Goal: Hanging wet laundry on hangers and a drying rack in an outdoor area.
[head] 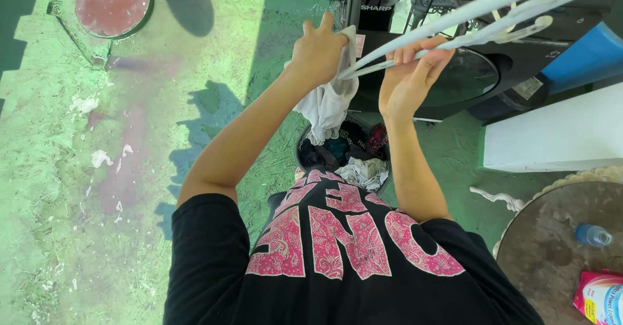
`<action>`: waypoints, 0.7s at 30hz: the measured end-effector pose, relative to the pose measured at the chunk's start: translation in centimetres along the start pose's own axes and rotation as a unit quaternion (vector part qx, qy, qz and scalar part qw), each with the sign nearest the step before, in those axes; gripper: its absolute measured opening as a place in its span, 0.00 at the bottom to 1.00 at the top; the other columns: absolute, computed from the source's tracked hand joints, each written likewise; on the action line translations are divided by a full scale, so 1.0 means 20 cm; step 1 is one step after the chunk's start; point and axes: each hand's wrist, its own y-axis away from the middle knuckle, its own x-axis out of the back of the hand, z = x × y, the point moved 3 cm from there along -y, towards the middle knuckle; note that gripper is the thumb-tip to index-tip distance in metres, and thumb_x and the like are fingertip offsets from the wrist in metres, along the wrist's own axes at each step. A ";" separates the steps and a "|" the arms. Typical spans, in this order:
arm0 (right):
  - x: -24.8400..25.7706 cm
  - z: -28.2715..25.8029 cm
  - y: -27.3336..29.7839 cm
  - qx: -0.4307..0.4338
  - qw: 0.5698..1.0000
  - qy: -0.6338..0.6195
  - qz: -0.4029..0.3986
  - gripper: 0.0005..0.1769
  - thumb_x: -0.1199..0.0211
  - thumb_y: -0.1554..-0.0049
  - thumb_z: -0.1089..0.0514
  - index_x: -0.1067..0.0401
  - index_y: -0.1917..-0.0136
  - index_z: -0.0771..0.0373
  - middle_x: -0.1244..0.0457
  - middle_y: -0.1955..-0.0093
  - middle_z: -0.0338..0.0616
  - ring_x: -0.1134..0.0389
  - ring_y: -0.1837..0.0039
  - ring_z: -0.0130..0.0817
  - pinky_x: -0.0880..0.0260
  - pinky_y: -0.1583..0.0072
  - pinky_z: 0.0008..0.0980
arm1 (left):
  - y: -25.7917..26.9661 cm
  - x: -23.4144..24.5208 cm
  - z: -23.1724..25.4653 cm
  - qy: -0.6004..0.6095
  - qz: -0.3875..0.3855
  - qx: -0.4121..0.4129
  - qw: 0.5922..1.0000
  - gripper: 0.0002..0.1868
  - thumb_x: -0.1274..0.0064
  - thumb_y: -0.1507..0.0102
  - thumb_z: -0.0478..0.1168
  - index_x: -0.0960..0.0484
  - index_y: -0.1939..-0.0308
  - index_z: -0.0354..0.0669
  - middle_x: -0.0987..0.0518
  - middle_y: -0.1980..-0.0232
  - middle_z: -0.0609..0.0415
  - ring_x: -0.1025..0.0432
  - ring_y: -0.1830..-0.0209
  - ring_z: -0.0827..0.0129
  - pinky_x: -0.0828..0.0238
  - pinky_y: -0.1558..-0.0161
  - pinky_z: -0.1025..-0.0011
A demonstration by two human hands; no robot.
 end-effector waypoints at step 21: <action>-0.01 -0.12 -0.22 0.122 0.655 0.701 -0.253 0.04 0.37 0.35 0.66 0.26 0.48 0.71 0.32 0.52 0.61 0.32 0.51 0.62 0.33 0.51 0.49 | 0.47 0.47 -0.59 0.286 0.120 0.081 0.947 0.27 0.49 0.44 0.25 0.10 0.46 0.53 0.20 0.53 0.49 0.24 0.57 0.60 0.27 0.54 0.65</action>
